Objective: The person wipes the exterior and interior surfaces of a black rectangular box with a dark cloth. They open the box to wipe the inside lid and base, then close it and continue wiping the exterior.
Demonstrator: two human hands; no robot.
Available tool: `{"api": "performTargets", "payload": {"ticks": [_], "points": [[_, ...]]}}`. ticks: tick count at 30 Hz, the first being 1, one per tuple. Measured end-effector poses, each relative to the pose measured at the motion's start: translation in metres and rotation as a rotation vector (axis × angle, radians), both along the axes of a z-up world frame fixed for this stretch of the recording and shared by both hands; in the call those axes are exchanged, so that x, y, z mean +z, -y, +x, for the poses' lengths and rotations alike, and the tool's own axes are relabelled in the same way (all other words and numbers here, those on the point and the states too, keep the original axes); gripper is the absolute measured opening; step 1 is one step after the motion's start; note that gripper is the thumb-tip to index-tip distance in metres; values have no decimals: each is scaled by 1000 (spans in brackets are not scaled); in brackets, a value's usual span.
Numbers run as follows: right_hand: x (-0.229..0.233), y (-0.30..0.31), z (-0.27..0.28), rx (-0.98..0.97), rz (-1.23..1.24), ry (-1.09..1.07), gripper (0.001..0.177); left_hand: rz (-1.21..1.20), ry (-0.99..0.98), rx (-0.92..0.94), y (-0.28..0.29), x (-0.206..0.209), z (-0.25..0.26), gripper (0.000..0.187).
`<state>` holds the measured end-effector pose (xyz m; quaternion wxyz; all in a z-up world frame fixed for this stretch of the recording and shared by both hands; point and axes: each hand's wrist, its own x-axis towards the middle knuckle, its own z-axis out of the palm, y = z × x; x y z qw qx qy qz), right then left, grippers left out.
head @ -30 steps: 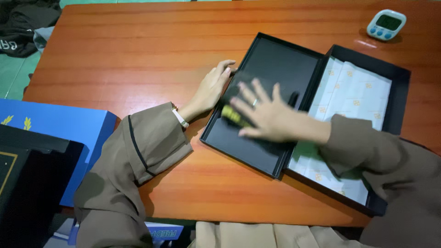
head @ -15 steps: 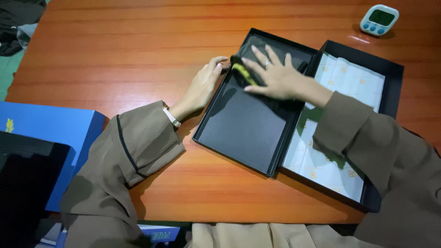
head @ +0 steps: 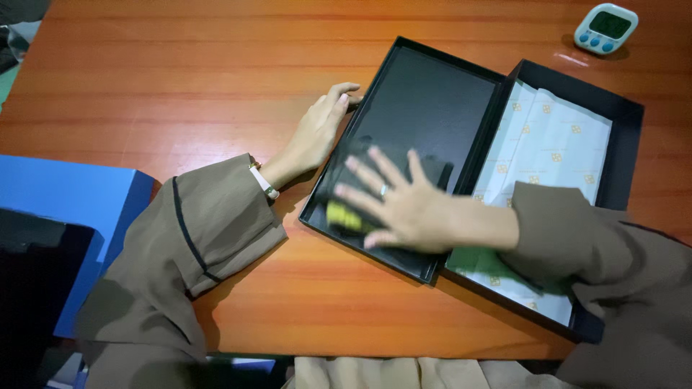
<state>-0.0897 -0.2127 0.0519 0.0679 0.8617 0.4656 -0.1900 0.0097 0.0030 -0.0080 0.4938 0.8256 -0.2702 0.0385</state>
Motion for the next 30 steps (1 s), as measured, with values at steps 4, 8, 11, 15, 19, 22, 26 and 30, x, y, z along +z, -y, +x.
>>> {"api": "performTargets", "payload": {"ticks": [4, 8, 11, 15, 19, 22, 26, 30], "points": [[13, -3, -3, 32, -98, -87, 82, -20, -27, -3, 0, 0, 0, 54], [13, 13, 46, -115, -193, -80, 90, 3, -12, 4, 1, 1, 1, 54], [-1, 40, 95, -326, -158, 36, 87, 8, -6, 9, 1, 2, -1, 54], [-18, 70, 136, -567, -72, 171, 86, 6, -23, 10, 1, 6, -4, 54], [-22, 60, 126, -515, -40, 245, 82, 32, -24, 9, 0, 8, -2, 54], [-13, 31, 88, -394, -82, 220, 81, 11, -7, 0, 0, 6, -3, 54], [4, 4, 20, -56, 38, 261, 78, 38, -5, 15, 1, 5, -2, 52], [34, 11, -2, 129, 53, 341, 72, 56, 16, 6, 3, 7, 0, 49]]}}
